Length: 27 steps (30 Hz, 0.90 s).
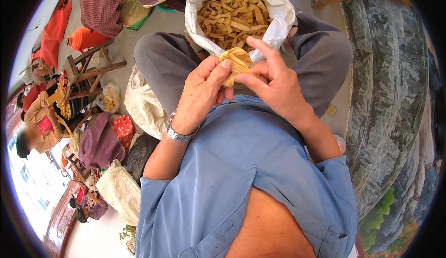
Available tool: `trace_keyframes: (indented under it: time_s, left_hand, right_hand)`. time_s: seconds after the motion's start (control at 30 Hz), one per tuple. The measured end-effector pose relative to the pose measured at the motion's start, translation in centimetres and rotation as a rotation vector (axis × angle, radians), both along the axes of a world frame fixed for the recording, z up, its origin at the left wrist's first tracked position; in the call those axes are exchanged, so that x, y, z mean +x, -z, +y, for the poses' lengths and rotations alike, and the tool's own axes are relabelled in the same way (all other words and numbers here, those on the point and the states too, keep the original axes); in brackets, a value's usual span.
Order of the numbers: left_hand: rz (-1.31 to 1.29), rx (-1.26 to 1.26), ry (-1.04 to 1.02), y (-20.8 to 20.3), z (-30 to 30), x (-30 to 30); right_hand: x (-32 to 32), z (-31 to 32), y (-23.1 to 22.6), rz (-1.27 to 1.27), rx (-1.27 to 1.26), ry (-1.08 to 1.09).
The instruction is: The person takes long strips of dried leaves from a bag, bundles them together by hand, and uses a small wooden press to shape and secure the bundle.
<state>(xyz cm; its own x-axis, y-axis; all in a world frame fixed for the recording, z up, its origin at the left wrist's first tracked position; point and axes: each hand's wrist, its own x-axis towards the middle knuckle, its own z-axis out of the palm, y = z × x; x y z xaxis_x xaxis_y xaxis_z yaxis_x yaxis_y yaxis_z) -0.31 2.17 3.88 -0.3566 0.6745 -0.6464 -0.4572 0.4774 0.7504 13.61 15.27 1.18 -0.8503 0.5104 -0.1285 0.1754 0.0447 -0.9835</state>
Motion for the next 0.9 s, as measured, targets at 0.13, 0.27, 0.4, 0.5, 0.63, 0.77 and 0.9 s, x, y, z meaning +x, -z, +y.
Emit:
trace_keyframes:
  time_s: [0.13,0.27,0.4,0.5,0.63,0.77,0.9]
  left_hand:
    - [-0.002,0.035,0.035,0.7,0.0,0.1]
    - [-0.18,0.195,0.183,0.8,-0.2,0.2]
    - [-0.498,0.384,0.125,1.9,-1.0,0.2]
    - [-0.707,0.503,-0.038,2.7,-1.6,0.9]
    - [-0.752,0.587,-0.095,3.9,-2.0,0.5]
    - [-0.654,0.426,-0.135,2.7,-1.5,0.1]
    - [-0.434,0.263,-0.248,3.2,-1.3,0.3]
  right_hand:
    - [0.1,0.8,0.7,-0.113,-0.752,-0.063]
    - [0.4,1.2,2.4,-0.094,-1.127,-0.184]
    - [0.4,1.3,3.2,-0.03,-1.095,-0.237]
    - [-0.1,0.8,3.0,0.013,-1.04,-0.179]
    - [0.1,0.5,3.1,0.08,-1.037,-0.171]
    - [0.3,0.7,2.0,0.107,-1.021,-0.178]
    - [-0.1,-0.1,2.9,0.046,-0.577,-0.051]
